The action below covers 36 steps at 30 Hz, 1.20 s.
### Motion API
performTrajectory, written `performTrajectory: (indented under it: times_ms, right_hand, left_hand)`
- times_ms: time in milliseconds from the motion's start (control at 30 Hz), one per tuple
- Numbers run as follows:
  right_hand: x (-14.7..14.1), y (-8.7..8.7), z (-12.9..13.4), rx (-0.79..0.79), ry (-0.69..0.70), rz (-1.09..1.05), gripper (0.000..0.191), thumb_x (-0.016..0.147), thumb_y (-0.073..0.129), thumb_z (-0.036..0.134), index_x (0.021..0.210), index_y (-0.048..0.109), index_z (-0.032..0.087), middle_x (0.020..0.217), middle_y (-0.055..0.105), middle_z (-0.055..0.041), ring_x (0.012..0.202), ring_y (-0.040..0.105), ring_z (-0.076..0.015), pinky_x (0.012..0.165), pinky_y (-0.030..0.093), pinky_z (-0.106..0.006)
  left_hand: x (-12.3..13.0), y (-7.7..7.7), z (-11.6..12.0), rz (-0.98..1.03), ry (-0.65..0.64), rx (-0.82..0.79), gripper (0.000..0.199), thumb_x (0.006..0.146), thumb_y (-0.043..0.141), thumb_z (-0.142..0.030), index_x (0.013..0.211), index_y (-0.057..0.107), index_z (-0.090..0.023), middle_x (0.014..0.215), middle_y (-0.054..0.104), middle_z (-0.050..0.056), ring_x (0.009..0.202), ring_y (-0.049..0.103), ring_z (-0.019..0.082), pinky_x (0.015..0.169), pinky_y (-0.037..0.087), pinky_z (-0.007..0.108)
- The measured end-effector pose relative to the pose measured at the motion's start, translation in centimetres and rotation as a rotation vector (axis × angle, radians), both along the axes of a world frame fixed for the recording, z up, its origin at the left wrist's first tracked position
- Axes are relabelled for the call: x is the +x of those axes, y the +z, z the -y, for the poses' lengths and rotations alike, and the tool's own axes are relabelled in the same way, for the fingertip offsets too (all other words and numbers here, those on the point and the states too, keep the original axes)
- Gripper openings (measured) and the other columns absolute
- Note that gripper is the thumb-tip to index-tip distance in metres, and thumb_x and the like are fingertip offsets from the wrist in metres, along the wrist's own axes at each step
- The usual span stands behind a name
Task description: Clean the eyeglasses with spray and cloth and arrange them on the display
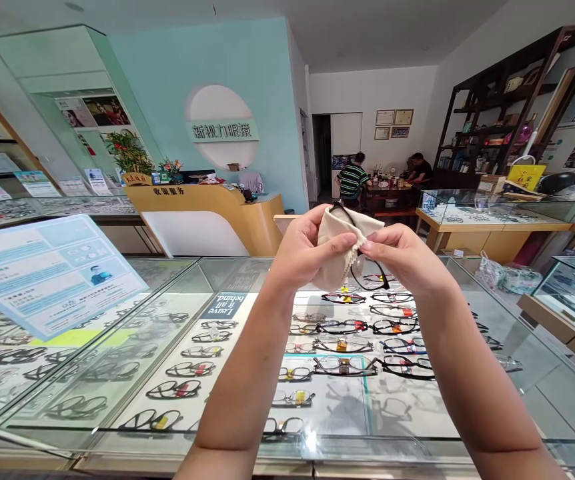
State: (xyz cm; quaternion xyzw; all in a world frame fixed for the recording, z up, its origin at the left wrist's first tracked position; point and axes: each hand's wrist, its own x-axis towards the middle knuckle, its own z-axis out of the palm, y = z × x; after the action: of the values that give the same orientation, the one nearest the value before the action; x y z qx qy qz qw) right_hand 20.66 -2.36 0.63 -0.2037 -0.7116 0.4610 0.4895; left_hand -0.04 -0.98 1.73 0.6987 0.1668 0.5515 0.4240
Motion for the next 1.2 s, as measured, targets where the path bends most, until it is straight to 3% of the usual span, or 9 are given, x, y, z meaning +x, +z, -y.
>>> performTrajectory:
  times_ms: [200,333,467,567,700,833,933,1067,1200]
  right_hand:
    - [-0.5,0.1,0.5,0.000,0.013,0.057,0.041,0.084,0.089,0.061,0.077,0.085,0.021,0.072,0.071,-0.0026,0.070,0.059,-0.0158,0.069,0.051,-0.031]
    - [-0.4,0.3,0.4,0.002,0.002,-0.002,0.036,0.085,0.089,0.057,0.078,0.086,0.022,0.073,0.072,-0.0021,0.070,0.060,-0.0155,0.070,0.053,-0.031]
    - [-0.1,0.1,-0.2,-0.031,0.013,-0.065,0.030,0.089,0.087,0.052,0.081,0.086,0.023,0.076,0.075,-0.0019,0.069,0.061,-0.0139,0.069,0.051,-0.028]
    - [-0.1,-0.2,-0.5,-0.046,0.035,-0.058,0.035,0.088,0.087,0.054,0.074,0.083,0.022,0.070,0.072,-0.0017,0.066,0.061,-0.0142,0.067,0.051,-0.029]
    - [-0.7,-0.6,-0.4,-0.037,0.039,0.004,0.040,0.085,0.088,0.061,0.074,0.084,0.022,0.071,0.072,-0.0034,0.067,0.061,-0.0164,0.066,0.052,-0.032]
    - [-1.1,-0.6,-0.6,-0.032,-0.010,-0.006,0.039,0.084,0.089,0.061,0.074,0.083,0.023,0.075,0.071,-0.0030,0.075,0.064,-0.0187,0.073,0.054,-0.034]
    - [-0.5,-0.2,-1.1,0.014,-0.091,-0.062,0.037,0.088,0.085,0.061,0.078,0.085,0.025,0.096,0.076,-0.0047,0.095,0.069,-0.0210,0.089,0.056,-0.036]
    - [0.4,0.4,-0.9,0.165,-0.338,-0.114,0.030,0.091,0.082,0.057,0.092,0.089,0.028,0.119,0.077,-0.0069,0.117,0.068,-0.0247,0.099,0.055,-0.039]
    - [-0.7,0.2,0.4,0.388,-0.613,0.076,0.026,0.096,0.078,0.048,0.094,0.085,0.024,0.104,0.081,-0.0084,0.099,0.072,-0.0248,0.090,0.054,-0.040]
  left_hand:
    - [2.3,-0.7,0.1,0.214,0.223,0.116,0.047,0.087,0.084,-0.066,0.081,0.073,-0.021,0.071,0.065,0.000,0.065,0.060,0.013,0.057,0.046,0.026]
    - [0.9,-0.4,-0.2,0.134,0.056,-0.014,0.049,0.088,0.081,-0.070,0.093,0.076,-0.022,0.075,0.069,0.002,0.065,0.064,0.016,0.059,0.052,0.028]
    - [-0.2,-0.1,-0.3,0.019,-0.107,-0.093,0.045,0.082,0.092,-0.058,0.102,0.075,-0.021,0.081,0.074,0.002,0.064,0.067,0.015,0.059,0.054,0.027]
    - [0.8,-0.4,-0.1,0.079,-0.017,-0.037,0.041,0.079,0.096,-0.052,0.099,0.076,-0.021,0.082,0.074,0.001,0.066,0.067,0.013,0.061,0.054,0.025]
    - [2.6,-1.0,0.0,0.257,0.189,0.032,0.041,0.087,0.087,-0.060,0.091,0.077,-0.021,0.078,0.073,0.000,0.067,0.066,0.012,0.061,0.052,0.023]
    - [2.6,-0.9,-0.7,0.307,0.155,-0.122,0.047,0.090,0.080,-0.068,0.095,0.077,-0.021,0.082,0.077,0.002,0.077,0.074,0.017,0.068,0.060,0.026]
    - [1.7,-0.5,-1.6,0.354,0.075,-0.269,0.041,0.096,0.076,-0.061,0.104,0.077,-0.021,0.097,0.082,0.006,0.098,0.079,0.022,0.088,0.066,0.033]
    - [1.1,-0.2,-2.4,0.445,0.058,-0.367,0.030,0.108,0.064,-0.044,0.112,0.076,-0.018,0.118,0.082,0.012,0.118,0.077,0.024,0.109,0.062,0.039]
    - [1.3,-0.2,-2.5,0.449,0.003,-0.439,0.030,0.111,0.054,-0.038,0.119,0.075,-0.018,0.128,0.079,0.013,0.126,0.074,0.024,0.114,0.059,0.041]
